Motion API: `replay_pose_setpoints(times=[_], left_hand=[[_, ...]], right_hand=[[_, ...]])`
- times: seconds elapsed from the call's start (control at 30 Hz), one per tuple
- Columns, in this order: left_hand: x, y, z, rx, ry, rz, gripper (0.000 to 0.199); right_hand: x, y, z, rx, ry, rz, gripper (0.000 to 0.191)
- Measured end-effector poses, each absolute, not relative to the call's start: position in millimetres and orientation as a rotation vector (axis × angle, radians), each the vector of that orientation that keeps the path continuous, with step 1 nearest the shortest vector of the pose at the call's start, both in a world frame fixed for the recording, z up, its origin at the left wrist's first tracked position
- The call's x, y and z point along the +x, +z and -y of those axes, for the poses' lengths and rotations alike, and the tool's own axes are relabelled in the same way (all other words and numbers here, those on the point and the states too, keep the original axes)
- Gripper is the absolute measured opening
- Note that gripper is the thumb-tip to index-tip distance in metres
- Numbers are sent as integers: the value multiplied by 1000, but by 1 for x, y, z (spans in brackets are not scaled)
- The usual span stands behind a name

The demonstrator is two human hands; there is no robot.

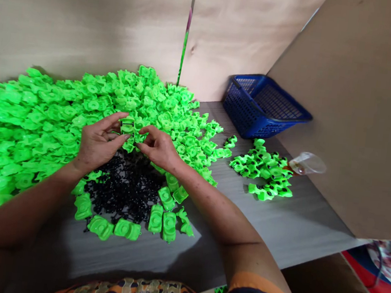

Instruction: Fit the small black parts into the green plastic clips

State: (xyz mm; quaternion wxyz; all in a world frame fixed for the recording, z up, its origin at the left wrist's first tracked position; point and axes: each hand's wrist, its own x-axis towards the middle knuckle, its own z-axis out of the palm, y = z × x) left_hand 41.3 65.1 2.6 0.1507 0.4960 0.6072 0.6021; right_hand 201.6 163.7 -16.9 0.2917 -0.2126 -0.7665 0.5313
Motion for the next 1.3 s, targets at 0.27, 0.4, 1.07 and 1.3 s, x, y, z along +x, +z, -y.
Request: replay_pose_setpoints(times=[0.27, 0.4, 1.07, 1.3], left_hand=[[40, 3, -73, 1102, 1674, -1444, 62], [39, 3, -75, 1063, 1680, -1440, 59], [1, 9, -60, 2128, 548, -2151, 28], [15, -10, -65, 2335, 166, -2239, 41]], right_hand=[[199, -19, -163, -531, 1691, 1894, 43], [197, -21, -162, -579, 1811, 1823, 48], [196, -24, -172, -656, 1751, 1692, 41], [230, -8, -213, -792, 1547, 1540, 45]])
